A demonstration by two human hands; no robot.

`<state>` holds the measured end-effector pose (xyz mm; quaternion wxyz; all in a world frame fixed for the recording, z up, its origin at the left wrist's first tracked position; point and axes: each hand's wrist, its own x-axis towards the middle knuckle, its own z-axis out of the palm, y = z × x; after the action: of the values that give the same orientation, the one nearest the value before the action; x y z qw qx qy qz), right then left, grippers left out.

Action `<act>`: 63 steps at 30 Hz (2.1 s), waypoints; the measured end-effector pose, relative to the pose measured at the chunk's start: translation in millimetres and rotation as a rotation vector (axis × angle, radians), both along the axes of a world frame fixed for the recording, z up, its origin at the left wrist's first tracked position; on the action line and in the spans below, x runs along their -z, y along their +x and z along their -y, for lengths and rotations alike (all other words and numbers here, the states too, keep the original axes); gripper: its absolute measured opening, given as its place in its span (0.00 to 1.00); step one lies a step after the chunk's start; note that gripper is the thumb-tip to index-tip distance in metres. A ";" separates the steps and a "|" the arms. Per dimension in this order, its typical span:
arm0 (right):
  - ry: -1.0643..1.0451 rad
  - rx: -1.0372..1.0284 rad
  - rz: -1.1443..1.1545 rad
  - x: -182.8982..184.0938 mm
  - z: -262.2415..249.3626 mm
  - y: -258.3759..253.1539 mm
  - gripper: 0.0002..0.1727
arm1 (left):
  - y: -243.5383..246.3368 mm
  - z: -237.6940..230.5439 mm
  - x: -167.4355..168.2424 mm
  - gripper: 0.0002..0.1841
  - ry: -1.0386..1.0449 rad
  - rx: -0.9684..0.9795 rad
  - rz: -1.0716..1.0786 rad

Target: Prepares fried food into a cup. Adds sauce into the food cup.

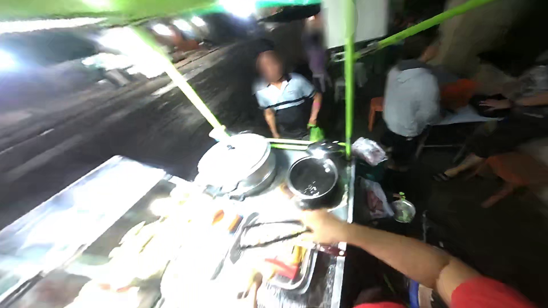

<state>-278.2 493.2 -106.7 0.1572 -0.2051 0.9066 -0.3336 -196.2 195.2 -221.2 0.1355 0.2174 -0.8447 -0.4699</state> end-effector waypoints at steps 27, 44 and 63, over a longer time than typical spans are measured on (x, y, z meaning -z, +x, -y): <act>0.139 -0.283 0.114 23.6 14.9 -22.4 0.31 | 0.7 0.4 -21.9 0.39 -0.093 0.001 0.280; 0.517 -0.112 0.020 85.1 44.5 -46.5 0.31 | 11.7 -1.0 -10.2 0.38 -0.013 -0.034 0.166; 0.233 -0.149 0.000 35.9 15.8 -34.2 0.37 | 19.7 -6.2 2.3 0.40 0.167 -0.117 0.009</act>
<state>-312.4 477.4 -142.5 0.2041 -0.2521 0.9215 -0.2135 -176.4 201.5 -223.4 0.1405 0.2791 -0.7889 -0.5292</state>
